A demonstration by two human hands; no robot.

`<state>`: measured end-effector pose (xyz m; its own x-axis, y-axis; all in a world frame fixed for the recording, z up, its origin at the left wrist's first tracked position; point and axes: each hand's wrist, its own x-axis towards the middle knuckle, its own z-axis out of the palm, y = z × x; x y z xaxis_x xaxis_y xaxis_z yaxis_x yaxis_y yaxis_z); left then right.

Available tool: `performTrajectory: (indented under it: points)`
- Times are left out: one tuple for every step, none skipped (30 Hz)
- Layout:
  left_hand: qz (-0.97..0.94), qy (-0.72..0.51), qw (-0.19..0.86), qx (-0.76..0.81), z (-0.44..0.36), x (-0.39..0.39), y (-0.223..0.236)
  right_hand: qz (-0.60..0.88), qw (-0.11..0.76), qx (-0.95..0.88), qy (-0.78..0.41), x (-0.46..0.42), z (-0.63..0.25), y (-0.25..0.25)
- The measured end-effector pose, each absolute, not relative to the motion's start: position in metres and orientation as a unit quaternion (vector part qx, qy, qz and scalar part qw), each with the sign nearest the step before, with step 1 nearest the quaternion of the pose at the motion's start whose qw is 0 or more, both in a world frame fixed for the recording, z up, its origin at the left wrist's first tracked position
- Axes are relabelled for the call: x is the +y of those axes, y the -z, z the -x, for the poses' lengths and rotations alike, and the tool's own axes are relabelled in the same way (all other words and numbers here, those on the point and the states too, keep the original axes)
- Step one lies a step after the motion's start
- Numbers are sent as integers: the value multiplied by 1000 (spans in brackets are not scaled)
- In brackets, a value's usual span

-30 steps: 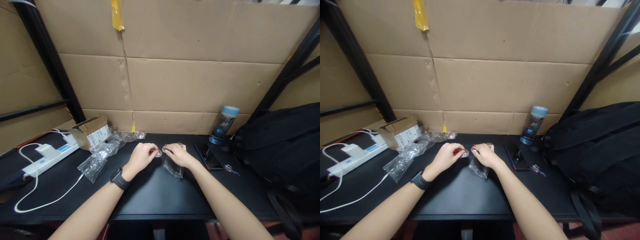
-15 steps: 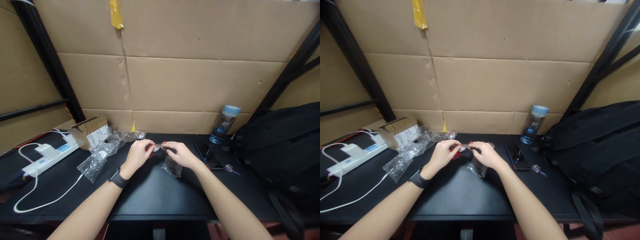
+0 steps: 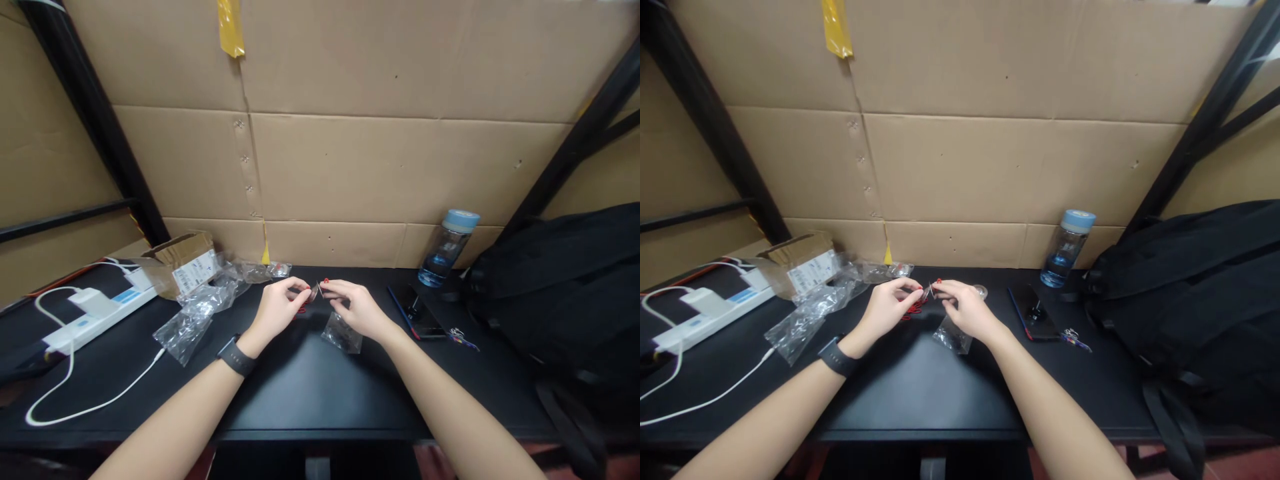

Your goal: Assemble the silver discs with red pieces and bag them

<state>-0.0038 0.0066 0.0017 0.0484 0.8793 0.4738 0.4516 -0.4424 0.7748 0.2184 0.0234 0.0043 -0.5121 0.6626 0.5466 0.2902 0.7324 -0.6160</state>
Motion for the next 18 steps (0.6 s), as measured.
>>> performTrajectory:
  points:
    - [-692, -494, 222, 478, 3, 7, -1, 279, 405, -840, -229, 22, -217, -4]
    - [-693, -494, 227, 475, 3, 7, 0, 278, 407, -840, -227, 21, -216, -5]
    - [-693, -494, 230, 472, 2, 7, 1, 278, 409, -839, -227, 20, -215, -5]
    - [-694, -494, 233, 468, 1, 7, 2, 279, 411, -837, -231, 19, -214, -5]
    - [-695, -495, 237, 465, 1, 7, 3, 281, 414, -833, -238, 19, -213, -4]
    - [-695, -497, 241, 461, 0, 8, 4, 282, 418, -828, -246, 19, -212, -4]
    - [-694, -499, 247, 456, 0, 8, 5, 284, 421, -823, -254, 19, -211, -3]
    - [-693, -501, 254, 453, -1, 8, 6, 287, 424, -819, -259, 20, -211, -2]
    - [-691, -503, 260, 450, -1, 8, 7, 290, 426, -816, -261, 20, -211, -1]
    - [-689, -505, 264, 448, -1, 8, 7, 294, 426, -815, -261, 20, -210, -1]
    - [-688, -507, 265, 447, -1, 8, 7, 298, 425, -815, -259, 20, -210, -1]
    - [-689, -509, 261, 446, -1, 7, 7, 303, 422, -816, -254, 20, -210, -2]
    - [-691, -509, 254, 446, -1, 6, 6, 307, 419, -818, -247, 19, -210, -2]
    - [-694, -508, 246, 447, -1, 5, 5, 312, 416, -820, -238, 19, -210, -3]
    - [-697, -506, 237, 450, -1, 5, 4, 317, 414, -822, -229, 18, -210, -4]
    - [-699, -505, 228, 453, -1, 4, 3, 321, 413, -823, -221, 18, -210, -5]
    - [-700, -504, 220, 456, -1, 4, 2, 325, 412, -824, -214, 17, -210, -6]
    - [-701, -503, 212, 459, -1, 3, 1, 328, 413, -823, -210, 17, -210, -6]
